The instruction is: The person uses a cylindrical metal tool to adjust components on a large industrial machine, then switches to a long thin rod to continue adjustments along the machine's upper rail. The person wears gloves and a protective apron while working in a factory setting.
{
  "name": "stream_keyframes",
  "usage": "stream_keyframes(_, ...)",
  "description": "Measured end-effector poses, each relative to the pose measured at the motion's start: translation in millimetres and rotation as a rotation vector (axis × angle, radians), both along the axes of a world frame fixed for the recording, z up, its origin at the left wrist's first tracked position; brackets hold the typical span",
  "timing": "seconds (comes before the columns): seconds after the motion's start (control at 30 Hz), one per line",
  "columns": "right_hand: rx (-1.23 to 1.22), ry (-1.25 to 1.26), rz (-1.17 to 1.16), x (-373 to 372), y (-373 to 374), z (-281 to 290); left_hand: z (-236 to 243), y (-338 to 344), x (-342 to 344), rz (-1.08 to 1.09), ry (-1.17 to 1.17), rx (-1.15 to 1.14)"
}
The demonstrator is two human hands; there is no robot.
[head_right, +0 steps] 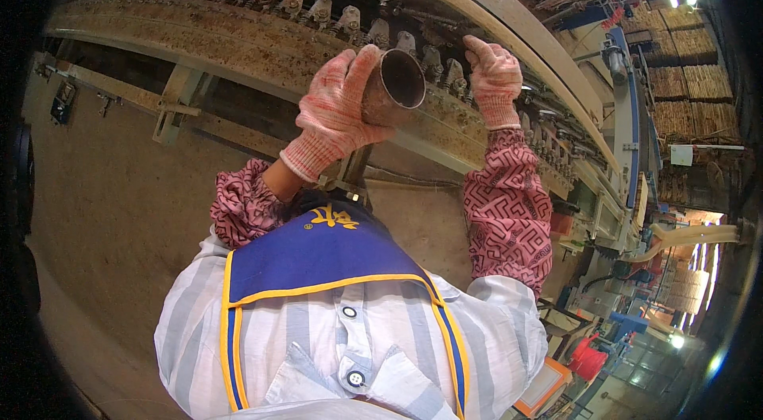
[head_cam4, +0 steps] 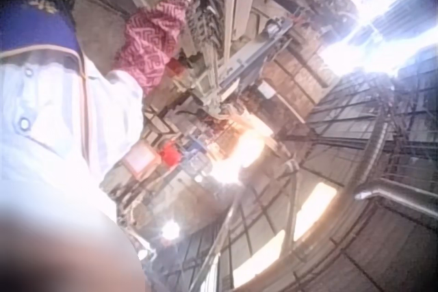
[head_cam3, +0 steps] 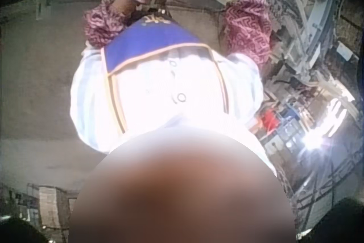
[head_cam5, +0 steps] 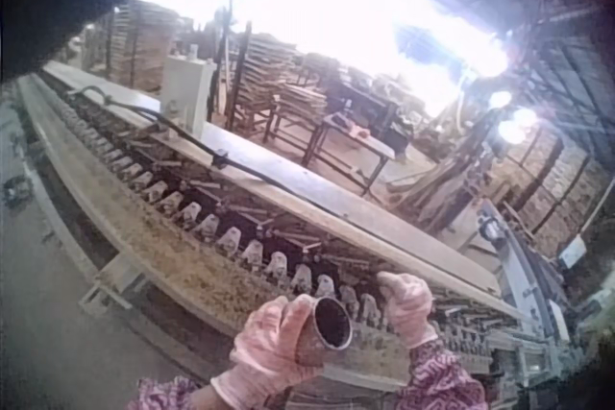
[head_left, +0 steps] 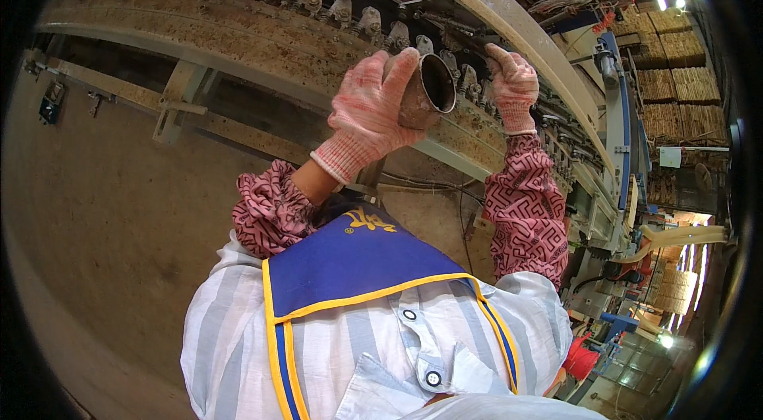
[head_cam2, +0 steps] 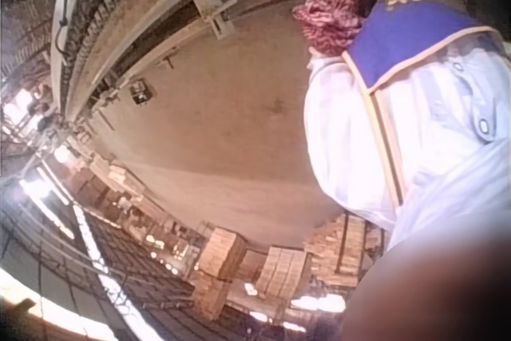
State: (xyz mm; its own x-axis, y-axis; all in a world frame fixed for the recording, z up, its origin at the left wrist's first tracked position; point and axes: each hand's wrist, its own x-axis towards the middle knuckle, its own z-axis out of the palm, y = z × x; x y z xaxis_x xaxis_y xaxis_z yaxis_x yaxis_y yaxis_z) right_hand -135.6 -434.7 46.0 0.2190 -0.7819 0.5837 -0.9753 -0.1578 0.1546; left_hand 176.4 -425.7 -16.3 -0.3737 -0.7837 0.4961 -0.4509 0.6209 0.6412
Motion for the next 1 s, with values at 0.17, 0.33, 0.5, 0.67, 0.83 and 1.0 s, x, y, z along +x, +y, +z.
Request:
stream_keyframes(0.17,0.007,-0.024,0.028,4,3,1,2,0,2,0.006,0.001,0.012)
stream_keyframes(0.33,-0.007,-0.011,0.009,-1,1,-3,3,2,1,-0.006,0.017,-0.001)
stream_keyframes(0.5,0.023,-0.019,-0.042,5,0,-2,1,3,2,0.006,-0.009,-0.01)
stream_keyframes(0.67,0.021,-0.004,-0.029,3,1,-1,2,2,1,-0.009,0.013,0.006)
stream_keyframes(0.83,0.002,-0.034,-0.005,7,2,-2,0,1,1,-0.013,0.017,0.003)
stream_keyframes(1.0,-0.054,-0.255,0.081,21,13,16,-2,-1,3,-0.015,0.005,0.017)
